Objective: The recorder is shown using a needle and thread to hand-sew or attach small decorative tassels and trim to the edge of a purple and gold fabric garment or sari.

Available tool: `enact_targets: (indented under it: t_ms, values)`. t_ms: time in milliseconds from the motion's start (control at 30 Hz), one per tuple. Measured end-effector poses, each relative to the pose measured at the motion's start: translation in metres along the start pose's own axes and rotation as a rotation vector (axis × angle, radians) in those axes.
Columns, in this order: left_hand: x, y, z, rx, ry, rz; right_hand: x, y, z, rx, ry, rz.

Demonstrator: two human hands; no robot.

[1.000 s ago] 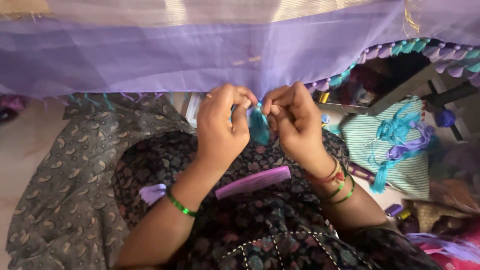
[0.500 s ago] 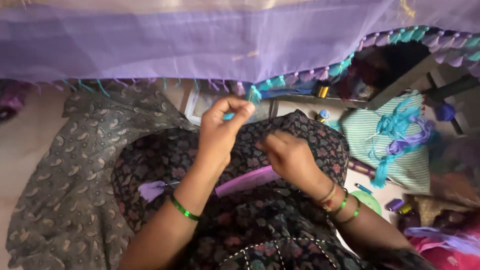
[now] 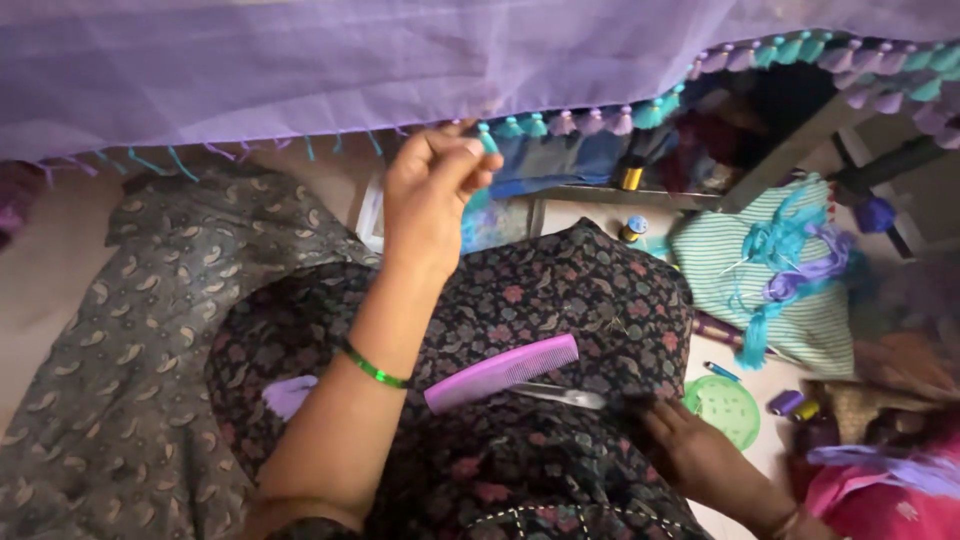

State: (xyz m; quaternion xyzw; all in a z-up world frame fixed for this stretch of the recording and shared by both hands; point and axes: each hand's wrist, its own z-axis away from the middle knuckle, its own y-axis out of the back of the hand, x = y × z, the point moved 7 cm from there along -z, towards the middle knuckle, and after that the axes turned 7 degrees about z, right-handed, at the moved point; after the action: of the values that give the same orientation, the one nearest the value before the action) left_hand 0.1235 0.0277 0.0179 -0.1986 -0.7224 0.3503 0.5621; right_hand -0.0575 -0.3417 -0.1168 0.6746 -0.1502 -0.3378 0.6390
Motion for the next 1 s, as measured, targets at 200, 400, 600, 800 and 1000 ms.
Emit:
enact_targets:
  t_ms: [200,400,600,800,1000]
  values:
    - [-0.007,0.002,-0.015,-0.087,0.158,0.454,0.082,-0.02,0.026,-0.103,-0.342,-0.276]
    - [-0.01,0.004,0.005,-0.088,0.195,0.308,0.042,0.039,-0.051,-0.063,-0.393,-0.786]
    - [0.0,0.0,0.018,-0.124,0.226,0.283,0.004,0.097,-0.109,-0.053,-0.4,-0.994]
    - [-0.004,0.005,0.018,-0.153,0.195,0.281,-0.004,0.105,-0.133,-0.102,-0.199,-1.198]
    - [-0.008,0.015,0.012,-0.164,0.167,0.21,0.003,0.109,-0.132,-0.084,-0.352,-0.986]
